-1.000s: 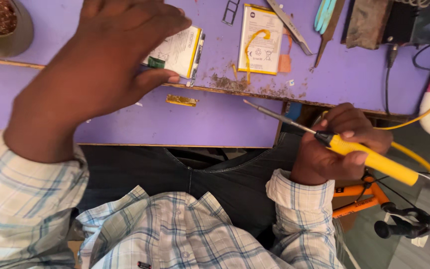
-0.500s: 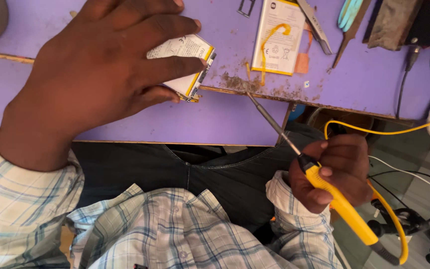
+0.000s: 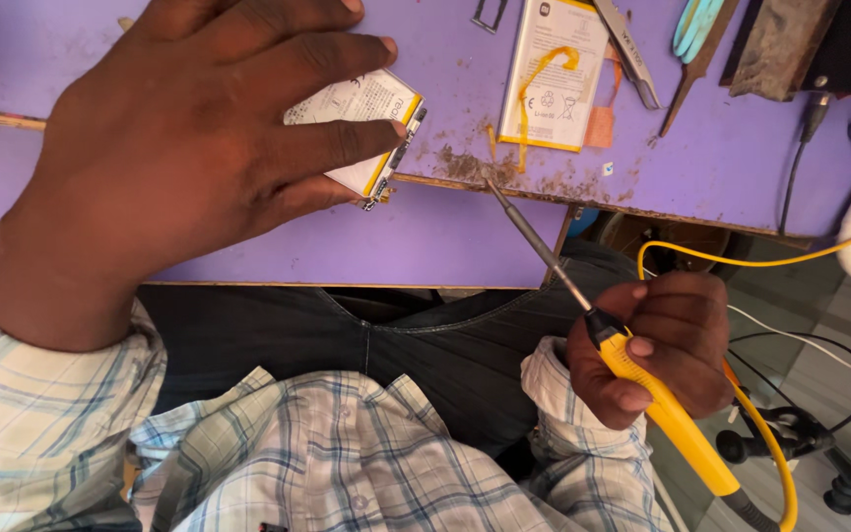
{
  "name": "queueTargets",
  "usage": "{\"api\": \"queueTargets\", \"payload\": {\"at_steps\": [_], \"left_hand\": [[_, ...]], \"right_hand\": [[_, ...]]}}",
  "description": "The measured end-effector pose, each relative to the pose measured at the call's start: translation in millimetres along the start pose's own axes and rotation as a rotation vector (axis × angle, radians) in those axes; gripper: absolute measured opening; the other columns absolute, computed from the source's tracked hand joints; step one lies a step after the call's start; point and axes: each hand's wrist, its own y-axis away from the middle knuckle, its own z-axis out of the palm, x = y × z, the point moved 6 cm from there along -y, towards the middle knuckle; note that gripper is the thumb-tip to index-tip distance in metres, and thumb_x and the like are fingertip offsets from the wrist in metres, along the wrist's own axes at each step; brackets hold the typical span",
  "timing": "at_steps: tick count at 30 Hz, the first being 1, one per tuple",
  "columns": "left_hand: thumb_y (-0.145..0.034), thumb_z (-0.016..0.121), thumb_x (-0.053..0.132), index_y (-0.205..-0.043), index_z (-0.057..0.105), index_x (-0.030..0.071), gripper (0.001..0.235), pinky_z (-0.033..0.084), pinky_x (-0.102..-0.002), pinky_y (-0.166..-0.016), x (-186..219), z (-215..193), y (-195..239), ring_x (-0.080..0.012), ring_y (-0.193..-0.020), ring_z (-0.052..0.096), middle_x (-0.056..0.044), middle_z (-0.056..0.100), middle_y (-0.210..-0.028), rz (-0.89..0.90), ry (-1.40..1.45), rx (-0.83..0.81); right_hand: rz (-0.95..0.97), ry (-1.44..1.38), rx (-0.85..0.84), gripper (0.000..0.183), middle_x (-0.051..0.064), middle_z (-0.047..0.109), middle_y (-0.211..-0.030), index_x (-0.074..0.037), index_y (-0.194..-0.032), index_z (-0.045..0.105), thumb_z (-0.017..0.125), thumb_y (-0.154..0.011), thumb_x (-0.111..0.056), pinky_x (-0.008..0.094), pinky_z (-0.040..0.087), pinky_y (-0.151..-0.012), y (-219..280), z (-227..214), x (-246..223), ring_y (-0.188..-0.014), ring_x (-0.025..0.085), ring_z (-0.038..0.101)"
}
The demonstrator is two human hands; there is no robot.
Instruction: The person prepares a lithium-ion battery by peeling back its protective film. They then use a soldering iron and tweezers to solder a connector onto the battery terminals. The person cleans the soldering iron tip on a brass sponge during the process.
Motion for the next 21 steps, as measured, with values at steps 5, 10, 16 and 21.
{"api": "queueTargets", "payload": {"at_steps": [5, 10, 16, 21], "left_hand": [[-0.074, 0.081, 0.034, -0.115, 0.080, 0.020, 0.043, 0.043, -0.042, -0.107, 1, 0, -1, -0.0237, -0.130, 0.055, -0.003, 0.066, -0.135, 0.003, -0.027, -0.005], [-0.075, 0.081, 0.035, -0.114, 0.080, 0.019, 0.042, 0.044, -0.042, -0.107, 1, -1, -1, -0.0235, -0.129, 0.055, -0.003, 0.067, -0.134, 0.013, -0.031, 0.008], [-0.077, 0.080, 0.036, -0.113, 0.079, 0.019, 0.041, 0.044, -0.043, -0.106, 1, -1, 0, -0.0237, -0.130, 0.055, -0.003, 0.066, -0.134, 0.008, -0.011, 0.014], [-0.077, 0.080, 0.036, -0.113, 0.079, 0.020, 0.040, 0.045, -0.042, -0.105, 1, -1, 1, -0.0233, -0.129, 0.055, -0.002, 0.066, -0.134, 0.007, -0.023, 0.021]], "right_hand": [[-0.006, 0.016, -0.026, 0.049, 0.005, 0.039, -0.054, -0.006, -0.077, 0.044, 0.054, -0.104, -0.045, 0.039, 0.041, -0.056, -6, 2, -3, -0.051, 0.022, 0.039], [0.052, 0.069, -0.119, 0.049, 0.006, 0.043, -0.057, -0.006, -0.078, 0.045, 0.056, -0.105, -0.044, 0.041, 0.044, -0.059, -11, 5, -7, -0.053, 0.024, 0.044], [-0.055, 0.024, -0.056, 0.051, 0.005, 0.042, -0.053, -0.007, -0.071, 0.045, 0.058, -0.103, -0.045, 0.039, 0.042, -0.053, -8, 2, -7, -0.048, 0.022, 0.044], [-0.029, 0.048, -0.070, 0.052, 0.006, 0.043, -0.053, -0.006, -0.071, 0.045, 0.058, -0.103, -0.045, 0.039, 0.042, -0.055, -9, 3, -9, -0.049, 0.023, 0.044]]}}
